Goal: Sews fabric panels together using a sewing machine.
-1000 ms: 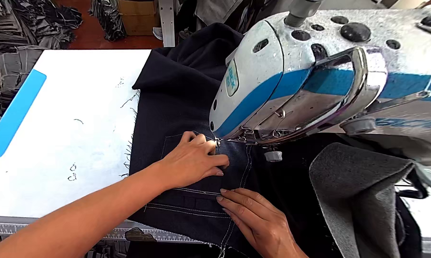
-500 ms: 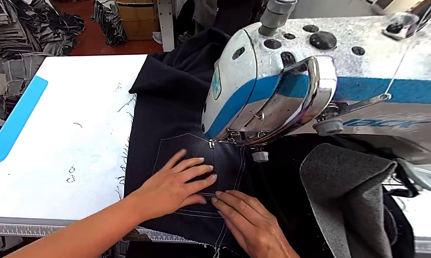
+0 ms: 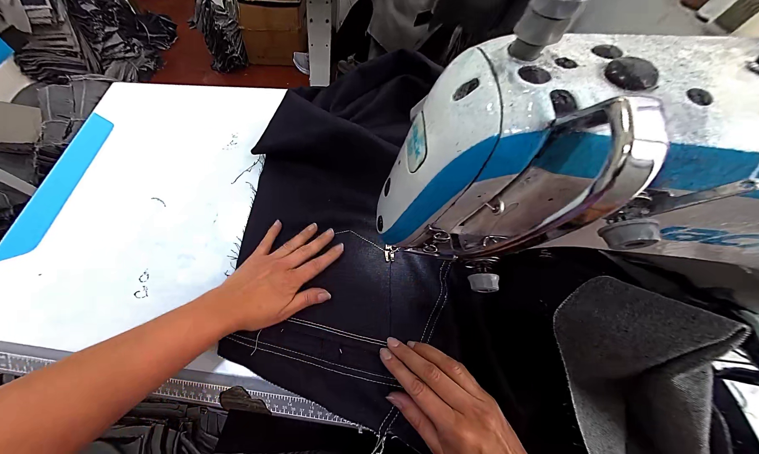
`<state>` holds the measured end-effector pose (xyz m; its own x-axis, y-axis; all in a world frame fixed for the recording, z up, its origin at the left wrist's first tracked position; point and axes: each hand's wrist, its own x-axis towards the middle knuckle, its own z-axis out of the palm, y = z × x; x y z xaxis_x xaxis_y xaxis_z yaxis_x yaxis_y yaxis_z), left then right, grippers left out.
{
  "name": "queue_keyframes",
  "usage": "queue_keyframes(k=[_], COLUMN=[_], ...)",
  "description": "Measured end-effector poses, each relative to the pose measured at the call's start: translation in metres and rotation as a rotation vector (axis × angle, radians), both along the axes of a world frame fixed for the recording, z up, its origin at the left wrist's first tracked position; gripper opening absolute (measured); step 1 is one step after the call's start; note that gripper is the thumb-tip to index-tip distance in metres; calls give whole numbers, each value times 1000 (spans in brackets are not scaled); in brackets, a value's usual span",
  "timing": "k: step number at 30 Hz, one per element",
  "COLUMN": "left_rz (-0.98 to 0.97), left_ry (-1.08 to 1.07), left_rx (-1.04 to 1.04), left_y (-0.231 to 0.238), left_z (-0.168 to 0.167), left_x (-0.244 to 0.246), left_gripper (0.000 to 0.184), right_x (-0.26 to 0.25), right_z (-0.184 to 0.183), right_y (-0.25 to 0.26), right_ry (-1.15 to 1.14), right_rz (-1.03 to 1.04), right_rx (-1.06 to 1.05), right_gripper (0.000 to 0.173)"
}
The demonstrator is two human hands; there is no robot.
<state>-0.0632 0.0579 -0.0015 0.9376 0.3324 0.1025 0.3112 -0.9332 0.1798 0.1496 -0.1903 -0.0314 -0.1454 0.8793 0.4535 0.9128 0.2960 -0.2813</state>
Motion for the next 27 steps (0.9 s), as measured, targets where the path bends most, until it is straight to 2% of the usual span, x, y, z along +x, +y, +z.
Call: queue_keyframes(k=[6, 9, 12, 15, 17, 23, 27], left_rz=[-30, -100, -369, -540, -561, -561, -562], left_ry=[72, -88, -116, -145, -164, -108, -94], left_rx=[65, 141, -23, -199, -258, -188, -170], left_y=[10, -6, -30, -20, -14, -16, -15], left_z=[12, 24, 11, -7, -8, -5, -6], left_x=[-4, 15, 24, 14, 9, 11, 11], left_gripper=[57, 41, 42, 40, 36, 39, 40], right_x=[2, 2, 2, 2, 2, 5, 3], right_z=[1, 1, 0, 1, 1, 8, 4], right_y=[-2, -2, -2, -2, -2, 0, -2], right_ry=[13, 15, 29, 50, 60, 178, 65], right_rz=[-9, -13, -15, -14, -16, -29, -31], right_rx=[-12, -16, -4, -2, -2, -3, -9], right_gripper=[42, 40, 39, 37, 36, 31, 35])
